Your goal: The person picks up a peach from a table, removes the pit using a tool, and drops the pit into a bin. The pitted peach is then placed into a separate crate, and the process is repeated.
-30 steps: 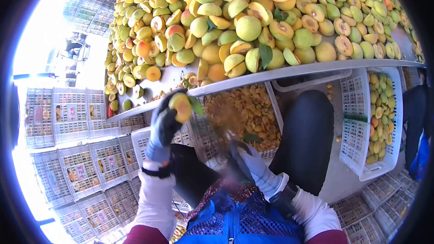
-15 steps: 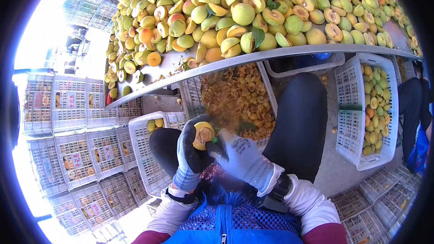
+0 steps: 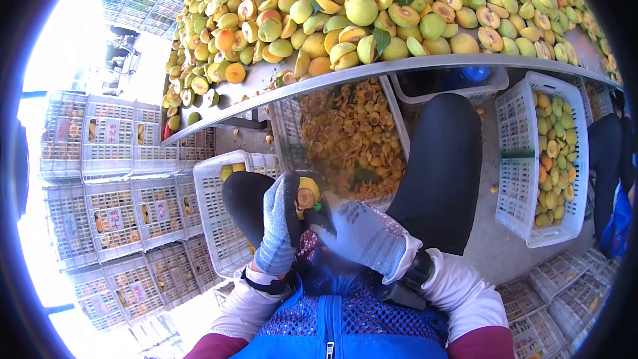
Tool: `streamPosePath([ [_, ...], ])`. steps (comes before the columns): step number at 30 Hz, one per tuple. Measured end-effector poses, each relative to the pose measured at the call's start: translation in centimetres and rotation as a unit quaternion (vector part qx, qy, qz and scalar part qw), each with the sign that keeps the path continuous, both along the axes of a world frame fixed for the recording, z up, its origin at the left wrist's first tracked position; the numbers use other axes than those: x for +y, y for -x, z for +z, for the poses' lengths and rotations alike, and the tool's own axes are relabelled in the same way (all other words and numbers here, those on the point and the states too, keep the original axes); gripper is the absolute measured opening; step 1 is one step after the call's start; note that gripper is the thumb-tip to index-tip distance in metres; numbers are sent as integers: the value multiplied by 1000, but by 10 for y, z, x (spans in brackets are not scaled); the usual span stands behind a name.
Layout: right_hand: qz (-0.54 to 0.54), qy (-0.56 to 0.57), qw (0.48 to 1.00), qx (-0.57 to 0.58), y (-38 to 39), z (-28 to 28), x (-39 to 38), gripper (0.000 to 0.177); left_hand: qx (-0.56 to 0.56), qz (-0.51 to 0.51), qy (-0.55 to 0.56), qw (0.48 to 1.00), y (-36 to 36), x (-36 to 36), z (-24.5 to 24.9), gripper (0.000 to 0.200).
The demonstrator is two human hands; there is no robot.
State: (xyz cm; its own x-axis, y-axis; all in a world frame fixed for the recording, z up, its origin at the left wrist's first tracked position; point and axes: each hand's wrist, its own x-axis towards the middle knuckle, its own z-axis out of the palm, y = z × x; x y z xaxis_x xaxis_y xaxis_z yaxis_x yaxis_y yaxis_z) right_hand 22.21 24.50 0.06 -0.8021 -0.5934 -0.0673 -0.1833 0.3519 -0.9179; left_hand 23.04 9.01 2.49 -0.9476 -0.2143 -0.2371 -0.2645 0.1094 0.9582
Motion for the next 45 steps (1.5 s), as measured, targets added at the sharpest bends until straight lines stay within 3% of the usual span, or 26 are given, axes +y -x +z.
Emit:
streamPosePath([
  [4, 14, 51, 996, -72, -3, -6, 1, 28, -48, -59, 41, 996, -1, -9, -4, 35],
  [7, 41, 41, 983, -173, 4, 2, 3, 35, -40, -74, 78, 993, 1, -7, -4, 32],
  [8, 31, 87, 973, -210, 2, -2, 2, 33, -18, -79, 122, 989, 0, -6, -5, 32],
  [10, 11, 178, 943, -282, -7, -20, -3, 30, 25, -88, 209, 974, -3, -3, -13, 32],
  [14, 13, 314, 834, -453, -12, -32, -4, 28, 133, -35, 170, 976, 0, 2, -23, 30],
  [15, 32, 351, 809, -471, -10, -27, -5, 29, 112, -36, 154, 981, 1, 1, -23, 30],
  [17, 61, 388, 730, -560, -5, -15, 0, 36, 71, -38, 120, 989, 5, 2, -20, 31],
  [19, 82, 378, 610, -691, 1, -3, 4, 42, 80, -62, 51, 994, 8, 1, -18, 32],
  [23, 213, 548, 229, -776, -8, -46, -10, 48, 82, -161, 42, 983, 20, -7, -18, 34],
  [24, 246, 569, 169, -766, -8, -49, -14, 49, 95, -188, 67, 975, 23, -9, -19, 36],
  [27, 251, 593, 139, -752, -7, -51, -17, 47, 226, -210, 168, 936, 25, -15, -47, 34],
  [29, 218, 610, 208, -733, -2, -40, -12, 46, 58, -105, 26, 992, 15, -8, -58, 32],
  [30, 201, 616, 240, -723, 0, -37, -10, 45, -29, -48, -47, 997, 8, -7, -63, 31],
  [33, 175, 616, 266, -720, 10, -52, -14, 46, -94, 84, -176, 976, 3, -20, -64, 32],
  [34, 186, 591, 207, -757, 10, -70, -17, 48, -120, 126, -210, 962, 6, -27, -57, 34],
  [36, 87, 547, 266, -789, 2, -88, -12, 49, 18, 125, 74, 989, 3, -59, -29, 32],
  [37, 43, 523, 296, -798, 1, -94, -11, 49, 95, 80, 370, 921, 0, -95, -22, 30],
  [38, 89, 551, 288, -778, 5, -98, -14, 49, 103, 153, 337, 923, 3, -121, -11, 30],
  [39, 48, 531, 332, -778, 9, -96, -15, 49, 31, 152, 430, 889, 0, -168, -9, 31],
  [40, 3, 509, 373, -776, 12, -90, -13, 49, -130, 125, 588, 789, 2, -190, 7, 36],
  [41, -43, 485, 414, -769, 17, -89, -11, 49, -301, 123, 645, 691, 13, -202, 16, 43],
  [43, -31, 479, 403, -779, 20, -102, -13, 47, -282, 106, 664, 684, 38, -213, 26, 48],
  [44, -30, 481, 385, -787, 19, -114, -16, 46, -156, 86, 652, 737, 49, -230, 16, 45],
  [45, -31, 482, 368, -794, 20, -121, -18, 45, -118, 63, 595, 792, 75, -219, 21, 44],
])
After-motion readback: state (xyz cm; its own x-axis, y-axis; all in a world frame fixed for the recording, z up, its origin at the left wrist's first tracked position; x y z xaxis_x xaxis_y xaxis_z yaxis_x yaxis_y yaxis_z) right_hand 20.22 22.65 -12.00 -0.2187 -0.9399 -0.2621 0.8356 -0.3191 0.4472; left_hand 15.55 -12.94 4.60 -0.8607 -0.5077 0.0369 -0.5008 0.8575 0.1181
